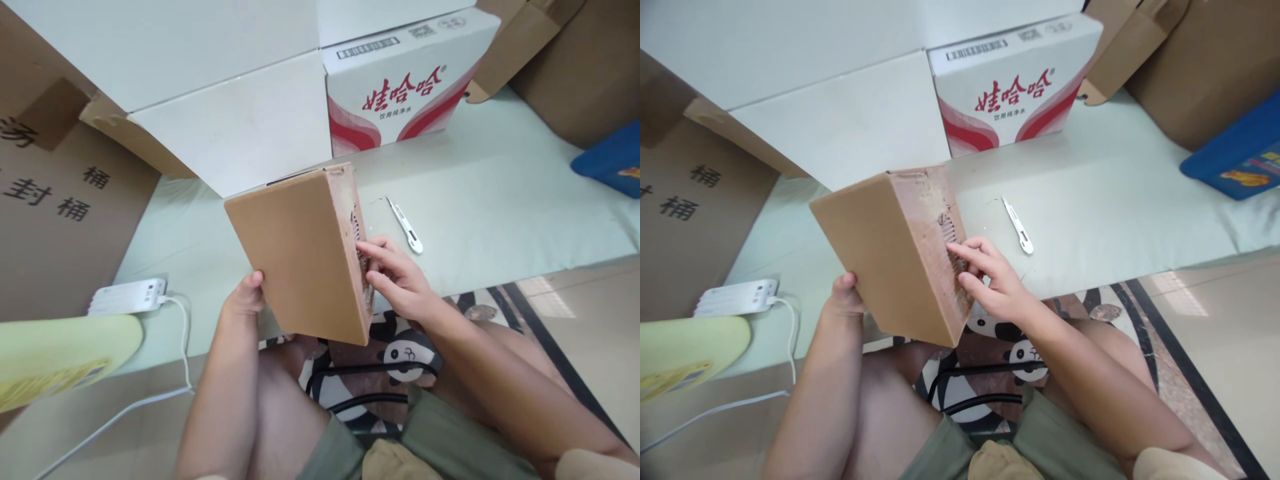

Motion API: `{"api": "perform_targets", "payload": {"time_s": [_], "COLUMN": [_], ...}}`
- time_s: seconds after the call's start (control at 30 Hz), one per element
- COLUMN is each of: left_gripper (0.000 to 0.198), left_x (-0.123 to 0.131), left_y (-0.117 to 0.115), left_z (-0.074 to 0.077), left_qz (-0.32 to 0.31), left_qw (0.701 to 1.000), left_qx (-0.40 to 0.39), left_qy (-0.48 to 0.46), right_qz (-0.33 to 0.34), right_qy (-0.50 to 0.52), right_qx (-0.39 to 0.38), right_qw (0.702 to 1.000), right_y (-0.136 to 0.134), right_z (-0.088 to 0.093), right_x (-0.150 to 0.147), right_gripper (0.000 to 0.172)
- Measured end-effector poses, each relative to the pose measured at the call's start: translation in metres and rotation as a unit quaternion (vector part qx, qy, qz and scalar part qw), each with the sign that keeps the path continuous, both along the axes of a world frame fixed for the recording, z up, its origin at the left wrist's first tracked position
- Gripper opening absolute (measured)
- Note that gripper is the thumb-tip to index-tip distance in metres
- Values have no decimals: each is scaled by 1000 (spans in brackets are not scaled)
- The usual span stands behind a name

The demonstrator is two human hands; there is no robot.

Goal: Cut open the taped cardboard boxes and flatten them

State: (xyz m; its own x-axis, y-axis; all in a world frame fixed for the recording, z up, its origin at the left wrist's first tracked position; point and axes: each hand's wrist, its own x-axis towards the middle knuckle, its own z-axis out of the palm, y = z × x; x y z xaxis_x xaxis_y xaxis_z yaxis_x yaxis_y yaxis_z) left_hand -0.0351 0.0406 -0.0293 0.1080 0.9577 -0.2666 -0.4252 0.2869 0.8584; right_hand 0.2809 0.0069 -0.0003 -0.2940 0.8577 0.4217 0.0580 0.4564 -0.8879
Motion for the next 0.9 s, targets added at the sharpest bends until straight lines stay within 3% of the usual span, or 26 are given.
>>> {"api": "perform_targets", "payload": {"time_s": [0.13,0.2,0.4,0.6,0.73,0.9], "left_gripper": [63,58,52,47,49,52], "left_x": [17,22,18,20,20,16], "left_y": [-1,0,10,10,9,9], "left_z": [23,31,31,32,35,37], "left_qz": [13,21,110,133,127,127], "left_qw": [1000,1000,994,991,992,991], "left_qx": [4,-1,-8,8,-8,-10], "left_qy": [3,13,8,-17,-18,-30], "right_qz": [67,62,-152,-299,-372,-428], "right_qy": [-30,-38,-54,-104,-221,-387], "right_qx": [-23,-48,-162,-207,-164,-91], "right_qw": [997,996,973,926,886,811], "right_y": [-2,1,22,36,43,51], "right_z": [0,-1,-9,-18,-23,-36], "right_x": [-5,-5,14,31,43,61], "right_gripper": [50,51,39,47,49,54]}}
